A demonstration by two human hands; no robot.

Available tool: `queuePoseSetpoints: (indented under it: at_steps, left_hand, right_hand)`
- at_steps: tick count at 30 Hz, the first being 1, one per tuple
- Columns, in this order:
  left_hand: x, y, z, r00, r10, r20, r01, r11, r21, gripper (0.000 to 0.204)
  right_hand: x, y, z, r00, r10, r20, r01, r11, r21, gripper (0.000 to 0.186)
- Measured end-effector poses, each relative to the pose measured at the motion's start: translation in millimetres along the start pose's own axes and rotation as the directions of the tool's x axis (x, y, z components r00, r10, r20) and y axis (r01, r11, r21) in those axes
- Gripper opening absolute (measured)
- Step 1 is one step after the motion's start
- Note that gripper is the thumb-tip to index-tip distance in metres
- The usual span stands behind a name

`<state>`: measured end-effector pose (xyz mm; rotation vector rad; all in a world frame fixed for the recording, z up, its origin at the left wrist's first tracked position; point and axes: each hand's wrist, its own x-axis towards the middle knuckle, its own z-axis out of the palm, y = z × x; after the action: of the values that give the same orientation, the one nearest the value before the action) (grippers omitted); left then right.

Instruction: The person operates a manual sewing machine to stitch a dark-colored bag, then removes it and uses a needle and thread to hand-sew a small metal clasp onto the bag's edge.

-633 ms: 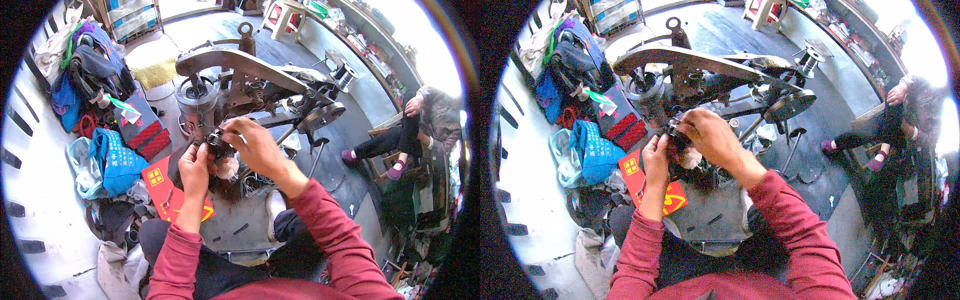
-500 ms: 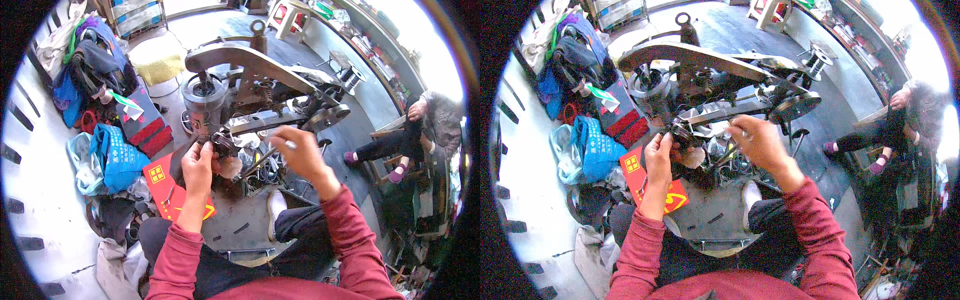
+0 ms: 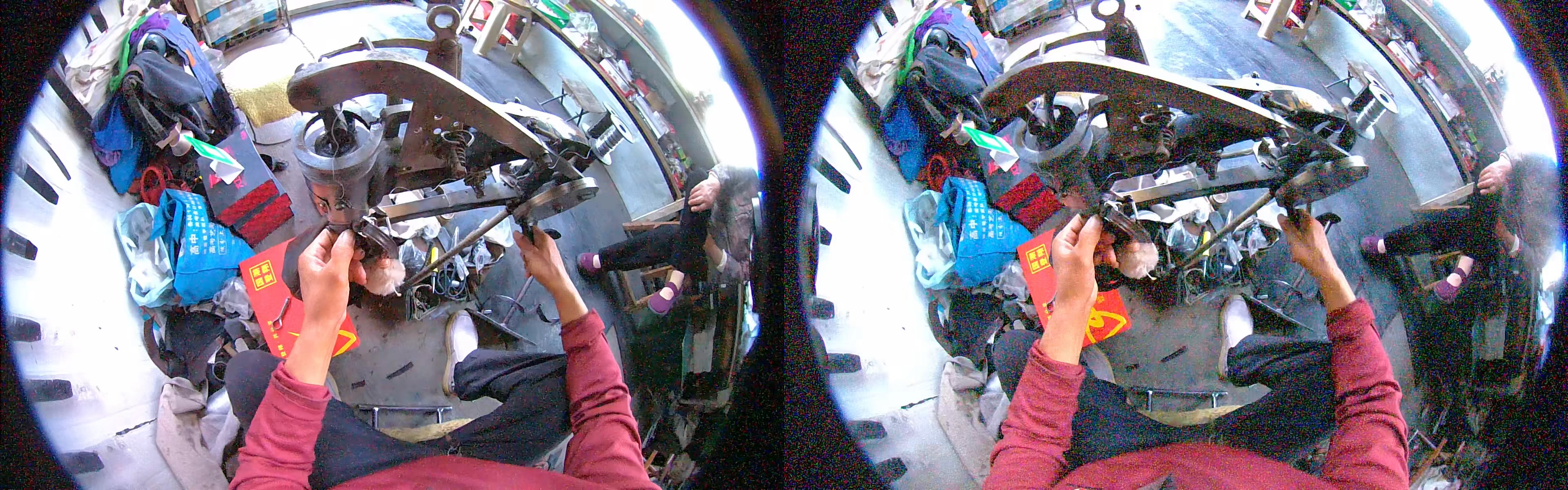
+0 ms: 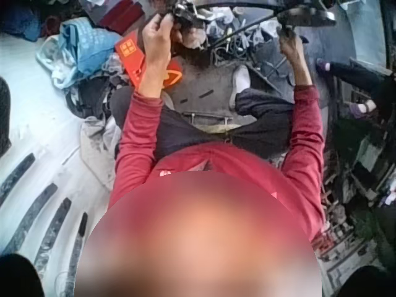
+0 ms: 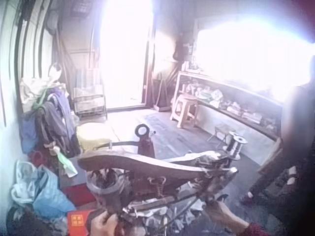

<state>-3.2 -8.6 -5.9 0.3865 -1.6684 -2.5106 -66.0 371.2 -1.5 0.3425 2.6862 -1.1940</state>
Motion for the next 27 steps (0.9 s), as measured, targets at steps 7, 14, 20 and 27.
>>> queuePoseSetpoints:
  at_steps: [7,14,20,27]
  left_hand:
    - [-3,6,3,1.000,-0.012,-0.026,0.012,1.000,0.023,0.017]
    - [-1,8,2,1.000,-0.014,-0.011,0.014,1.000,-0.014,0.017]
    - [2,7,-1,0.999,-0.037,0.023,0.038,0.997,-0.060,0.016]
    - [2,9,1,0.999,-0.041,-0.013,0.040,0.997,-0.064,0.020]
  right_hand:
    - [-17,-43,-58,0.864,-0.408,-0.295,0.315,0.895,-0.317,0.027]
    - [22,-5,-102,0.826,-0.296,-0.480,0.145,0.934,-0.327,0.028]
    - [39,18,-103,0.803,-0.317,-0.505,0.119,0.915,-0.386,0.033]
    - [19,-13,-97,0.872,-0.146,-0.467,0.142,0.989,-0.043,0.024]
